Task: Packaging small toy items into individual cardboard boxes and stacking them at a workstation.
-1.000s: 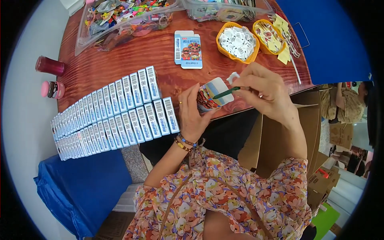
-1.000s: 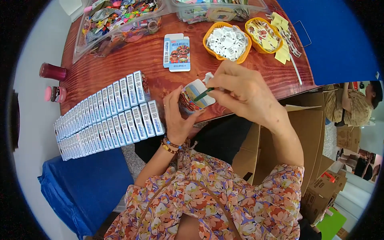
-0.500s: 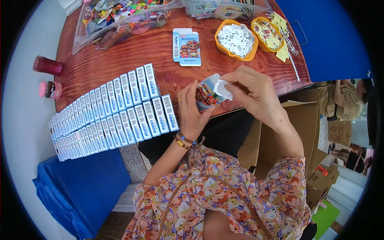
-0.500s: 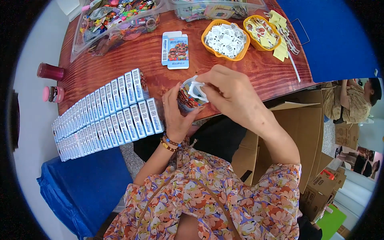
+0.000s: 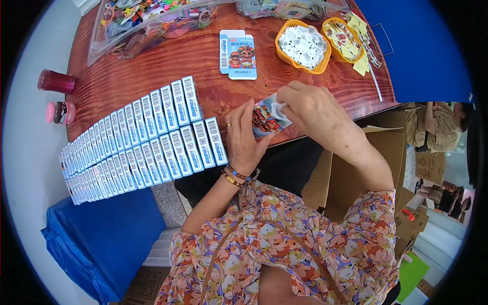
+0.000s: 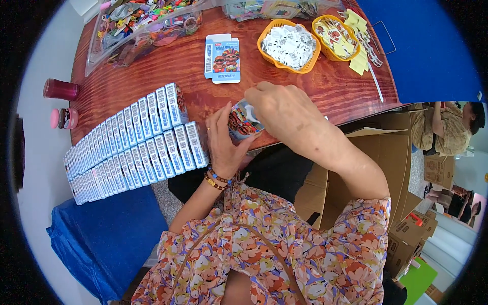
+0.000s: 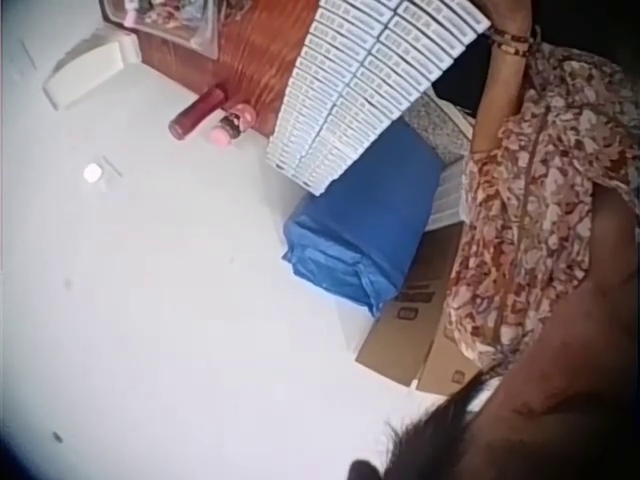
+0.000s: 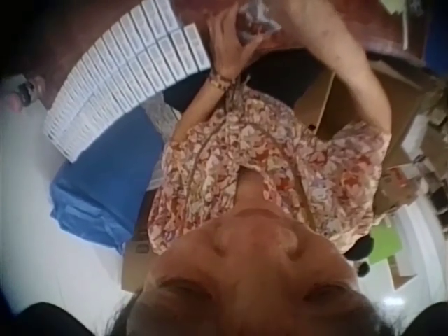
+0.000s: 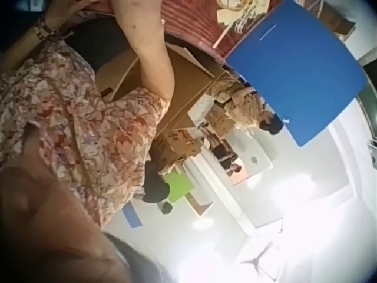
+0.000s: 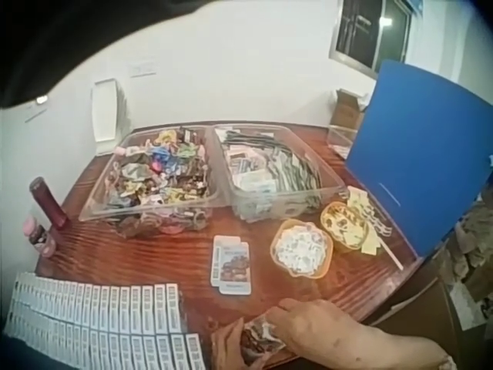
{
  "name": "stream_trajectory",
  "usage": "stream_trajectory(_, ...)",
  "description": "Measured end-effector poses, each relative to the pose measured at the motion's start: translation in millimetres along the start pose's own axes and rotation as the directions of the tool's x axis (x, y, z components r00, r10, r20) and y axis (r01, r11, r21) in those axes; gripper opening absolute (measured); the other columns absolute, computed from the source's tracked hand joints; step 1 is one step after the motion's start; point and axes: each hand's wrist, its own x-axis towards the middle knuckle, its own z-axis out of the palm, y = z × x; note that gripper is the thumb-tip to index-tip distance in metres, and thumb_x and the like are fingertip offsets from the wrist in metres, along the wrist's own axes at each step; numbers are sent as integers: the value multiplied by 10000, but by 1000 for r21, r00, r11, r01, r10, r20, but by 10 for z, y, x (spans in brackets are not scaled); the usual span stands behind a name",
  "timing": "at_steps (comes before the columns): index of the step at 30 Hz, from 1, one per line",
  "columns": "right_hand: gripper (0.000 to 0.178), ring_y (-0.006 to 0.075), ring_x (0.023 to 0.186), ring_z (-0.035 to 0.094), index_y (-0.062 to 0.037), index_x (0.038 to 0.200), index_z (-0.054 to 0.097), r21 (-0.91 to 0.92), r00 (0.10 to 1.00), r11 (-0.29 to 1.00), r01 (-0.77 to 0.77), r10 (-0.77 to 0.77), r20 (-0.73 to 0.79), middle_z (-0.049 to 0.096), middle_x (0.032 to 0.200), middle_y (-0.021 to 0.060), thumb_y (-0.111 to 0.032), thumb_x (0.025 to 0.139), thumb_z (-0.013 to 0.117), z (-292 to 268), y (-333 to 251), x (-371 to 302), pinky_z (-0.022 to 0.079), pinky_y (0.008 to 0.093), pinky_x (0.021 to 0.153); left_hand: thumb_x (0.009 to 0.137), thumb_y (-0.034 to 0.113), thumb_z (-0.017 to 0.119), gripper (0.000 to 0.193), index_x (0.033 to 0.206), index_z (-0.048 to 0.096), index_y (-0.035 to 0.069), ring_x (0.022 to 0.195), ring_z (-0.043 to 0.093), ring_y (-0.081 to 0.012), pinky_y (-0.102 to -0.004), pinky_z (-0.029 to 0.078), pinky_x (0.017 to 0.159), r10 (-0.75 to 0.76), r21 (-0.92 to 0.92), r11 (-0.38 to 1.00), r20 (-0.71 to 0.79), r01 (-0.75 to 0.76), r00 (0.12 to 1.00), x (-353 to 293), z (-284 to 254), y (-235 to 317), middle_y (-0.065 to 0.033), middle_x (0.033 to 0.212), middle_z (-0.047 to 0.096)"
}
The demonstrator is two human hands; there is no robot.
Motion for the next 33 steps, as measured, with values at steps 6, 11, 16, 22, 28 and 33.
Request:
stream_trajectory(6, 84, 400, 774, 649, -4, 923, 625, -131, 997, 990, 59, -51, 64, 614, 853, 161, -11, 848, 662, 80, -46, 71, 526, 460, 637, 654, 112, 892, 903, 1431, 443, 6, 1187, 496, -399, -479, 440, 1003, -1, -10, 1000, 21, 1, 1000, 10, 5, -4, -191, 1317, 503)
stream_trajectory(11, 173, 327, 768, 699, 1, 1041, 662, 145, 991, 981, 130, -125, -48, 658, 925, 146, 4, 868, 654, 69, 90, 136, 556, 417, 642, 674, 150, 892, 902, 1439, 437, 8, 1176, 501, -399, -479, 438, 1006, -17, -14, 1000, -25, 17, 1000, 34, 43, -52, -195, 1313, 503)
stream_trajectory(16, 275, 255, 737, 729, -27, 1188, 649, 335, 1000, 942, 11, -5, -19, 717, 908, 133, 20, 924, 586, 28, 132, 5, 569, 375, 656, 695, 184, 886, 902, 1452, 428, 10, 1174, 502, -401, -482, 428, 1016, -32, -34, 999, -36, 31, 999, 38, 39, -34, -198, 1310, 511)
stream_trajectory(22, 250, 131, 600, 684, -33, 1214, 655, 606, 983, 774, -185, 149, 110, 747, 908, 78, -47, 976, 583, -69, 107, -3, 534, 279, 508, 723, 239, 876, 855, 1431, 459, 5, 1209, 495, -384, -472, 411, 1034, -125, -69, 990, -35, 123, 991, 8, 19, -43, -202, 1302, 530)
stream_trajectory(28, 203, 238, 754, 689, -35, 1047, 698, 74, 933, 966, -246, 257, -252, 706, 835, 114, -180, 906, 678, -98, 1404, 379, 530, 336, 712, 706, 175, 896, 837, 1406, 472, 1, 1211, 515, -366, -446, 422, 1030, -140, -4, 990, -11, 140, 990, 48, 42, 49, -196, 1305, 538)
stream_trajectory(33, 170, 239, 769, 681, -62, 915, 688, -192, 935, 918, -348, 324, -144, 688, 815, 109, -212, 845, 728, 73, 1649, 568, 516, 358, 723, 716, 189, 896, 851, 1421, 459, -2, 1232, 517, -358, -444, 428, 1034, -128, -50, 991, -21, 127, 992, 29, 15, -1, -192, 1320, 530)
